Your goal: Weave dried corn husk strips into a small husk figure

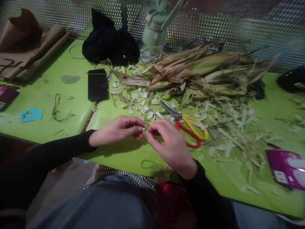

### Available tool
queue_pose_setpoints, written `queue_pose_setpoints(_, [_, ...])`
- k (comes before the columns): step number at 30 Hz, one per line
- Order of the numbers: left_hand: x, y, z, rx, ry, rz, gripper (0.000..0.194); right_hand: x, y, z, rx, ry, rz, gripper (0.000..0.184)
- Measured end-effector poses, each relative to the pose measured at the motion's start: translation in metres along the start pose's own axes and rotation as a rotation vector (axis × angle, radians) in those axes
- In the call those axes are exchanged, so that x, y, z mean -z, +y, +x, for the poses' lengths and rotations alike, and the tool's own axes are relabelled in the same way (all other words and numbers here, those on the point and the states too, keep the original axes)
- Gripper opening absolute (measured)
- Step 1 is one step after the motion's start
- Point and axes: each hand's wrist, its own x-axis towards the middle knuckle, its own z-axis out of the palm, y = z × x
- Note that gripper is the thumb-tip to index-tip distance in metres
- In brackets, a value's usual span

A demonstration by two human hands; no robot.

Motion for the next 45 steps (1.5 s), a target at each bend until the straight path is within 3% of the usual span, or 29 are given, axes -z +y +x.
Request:
queue_pose_setpoints(6, [-0.002, 0.001, -0.003, -0.091, 0.057, 0.165, 0.014, -0.002, 0.0, -0.003, -0.066, 0.032, 0.015, 0.007])
queue_pose_setpoints(11, [-0.003, 0.0, -0.002, -0.088, 0.074, -0.016, 0.011, -0.002, 0.0, -0.004, -0.073, 0.085, 0.055, 0.005])
queue_pose_setpoints(19, [-0.004, 0.0, 0.0, -0.035, 0.088, -0.081, 0.012, -0.009, 0.001, -0.006, -0.02, 0.176, 0.012, 0.008])
queue_pose_setpoints(23, [-0.002, 0.003, -0.001, -0.008, 0.057, -0.131, 0.009, -0.006, 0.003, -0.006, -0.005, 0.146, 0.06, 0.011])
queue_pose_setpoints(29, [0.001, 0.008, -0.003, -0.006, 0.005, -0.161, 0.013, 0.001, 0.002, -0.005, -0.289, 0.087, 0.369, 0.004])
queue_pose_setpoints(35, [0.001, 0.008, -0.003, 0.012, -0.084, -0.175, 0.017, 0.003, 0.0, -0.002, -0.56, -0.037, 0.663, 0.024])
queue_pose_setpoints(40, [0.001, 0.01, -0.003, 0.076, -0.139, -0.196, 0.017, 0.004, 0.001, 0.0, -0.644, -0.111, 0.807, 0.028])
queue_pose_setpoints(45, [0.003, 0.013, -0.003, 0.033, -0.088, -0.264, 0.012, 0.007, -0.002, 0.002, -0.676, -0.054, 0.728, 0.027])
